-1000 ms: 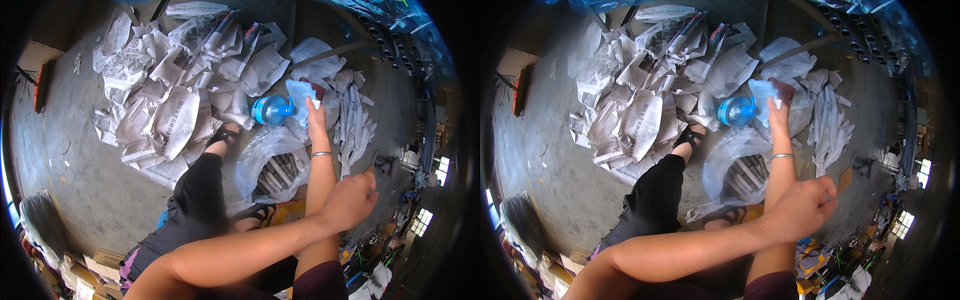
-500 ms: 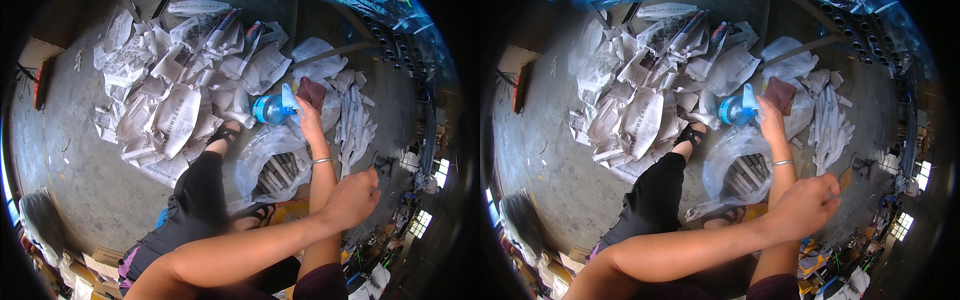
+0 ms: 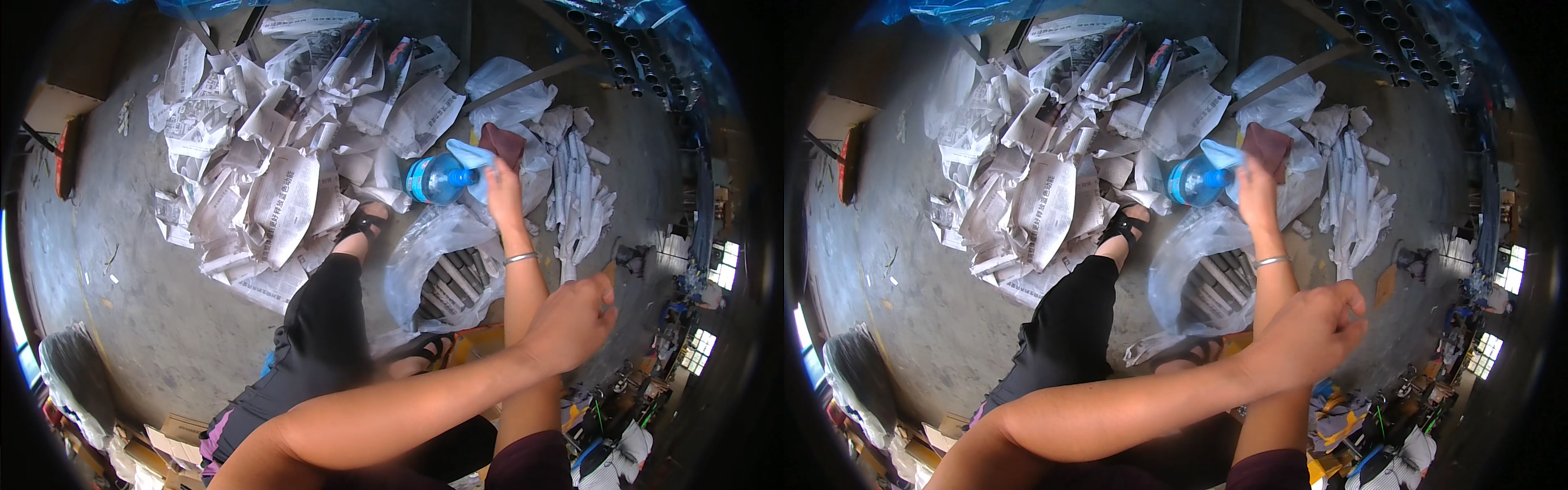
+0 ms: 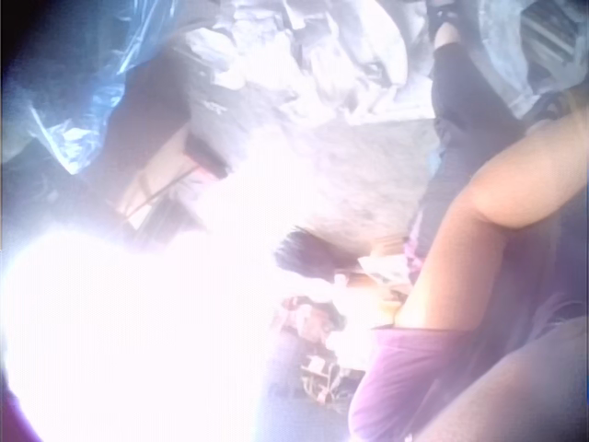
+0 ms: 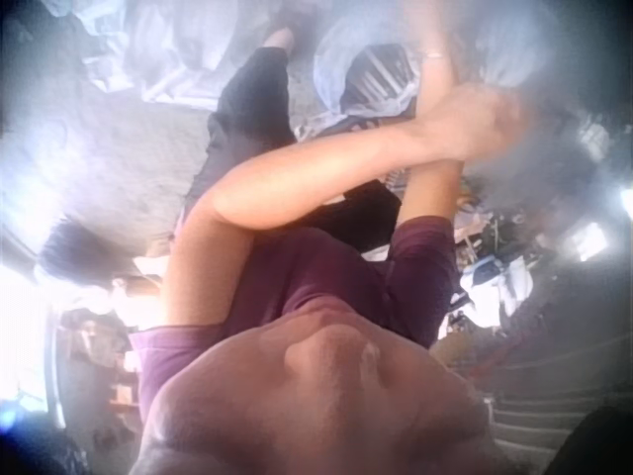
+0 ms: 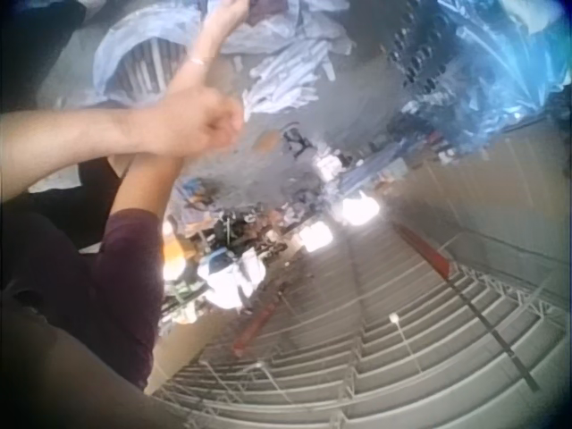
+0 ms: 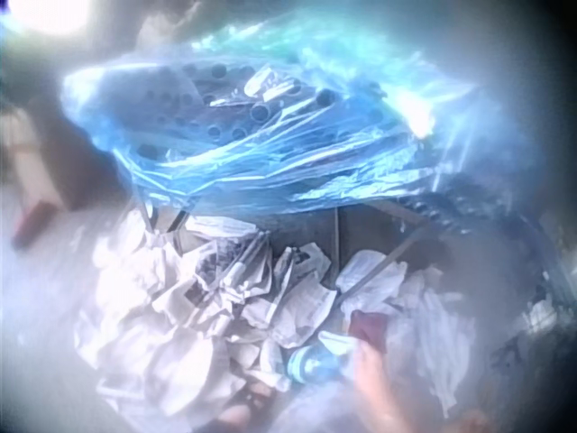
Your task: The person sits on the floor and wipes cylindrical metal rods with a blue cloth. They pick up each rod from a plastic bag, wipe it thoroughly, and place it into a cardboard box.
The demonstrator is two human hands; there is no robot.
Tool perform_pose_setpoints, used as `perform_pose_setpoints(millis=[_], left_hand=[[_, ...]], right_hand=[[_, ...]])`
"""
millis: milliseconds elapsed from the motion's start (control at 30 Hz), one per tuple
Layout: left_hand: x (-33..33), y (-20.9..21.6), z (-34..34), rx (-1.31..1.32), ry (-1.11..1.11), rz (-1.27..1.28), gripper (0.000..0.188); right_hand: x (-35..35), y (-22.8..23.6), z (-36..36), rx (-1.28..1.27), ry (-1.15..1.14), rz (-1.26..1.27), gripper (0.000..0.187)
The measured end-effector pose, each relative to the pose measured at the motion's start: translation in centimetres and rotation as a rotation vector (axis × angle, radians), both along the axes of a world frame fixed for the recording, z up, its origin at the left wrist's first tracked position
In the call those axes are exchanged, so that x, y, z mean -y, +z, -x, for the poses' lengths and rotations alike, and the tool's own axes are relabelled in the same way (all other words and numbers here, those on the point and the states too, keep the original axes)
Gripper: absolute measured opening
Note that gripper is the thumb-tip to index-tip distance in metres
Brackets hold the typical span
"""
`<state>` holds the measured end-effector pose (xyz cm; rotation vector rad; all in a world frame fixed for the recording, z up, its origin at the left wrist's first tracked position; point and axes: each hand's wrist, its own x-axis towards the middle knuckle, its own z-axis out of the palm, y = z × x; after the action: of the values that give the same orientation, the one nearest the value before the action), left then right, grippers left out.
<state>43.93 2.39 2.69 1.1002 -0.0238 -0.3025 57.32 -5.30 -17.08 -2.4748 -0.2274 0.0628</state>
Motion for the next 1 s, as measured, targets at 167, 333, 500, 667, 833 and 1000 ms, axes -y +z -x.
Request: perform_pose_setpoints(millis=[167,333,500,667,833,1000], left_hand=[[0.1,0.0,0.1,-0.002,-0.035,0.002,0.015],[-0.9,0.0,-0.3,0.001,-0.128,-0.024,0.014],[-0.5,0.2,-1.2,-0.045,-0.200,0.110,0.008],[-1.8,0.7,-2.2,-0.099,-0.164,0.037,0.013],[-2.1,0.7,-2.1,-0.054,-0.098,0.013,0.018],[-1.1,0.8,-2.2,-0.066,-0.114,-0.018,0.016]], right_hand=[[2.9,1.4,1.0,-0.366,-0.521,-1.096,0.033],[5.2,3.8,4.1,-0.493,-0.505,-1.520,0.042],[9.5,7.6,11.1,-0.476,-0.456,-1.755,0.042],[9.0,3.3,13.2,-0.222,-0.460,-1.919,0.042],[12.8,10.4,15.7,-0.185,-0.451,-1.842,0.034],[18.0,14.2,22.2,-0.097,-0.494,-1.711,0.029]])
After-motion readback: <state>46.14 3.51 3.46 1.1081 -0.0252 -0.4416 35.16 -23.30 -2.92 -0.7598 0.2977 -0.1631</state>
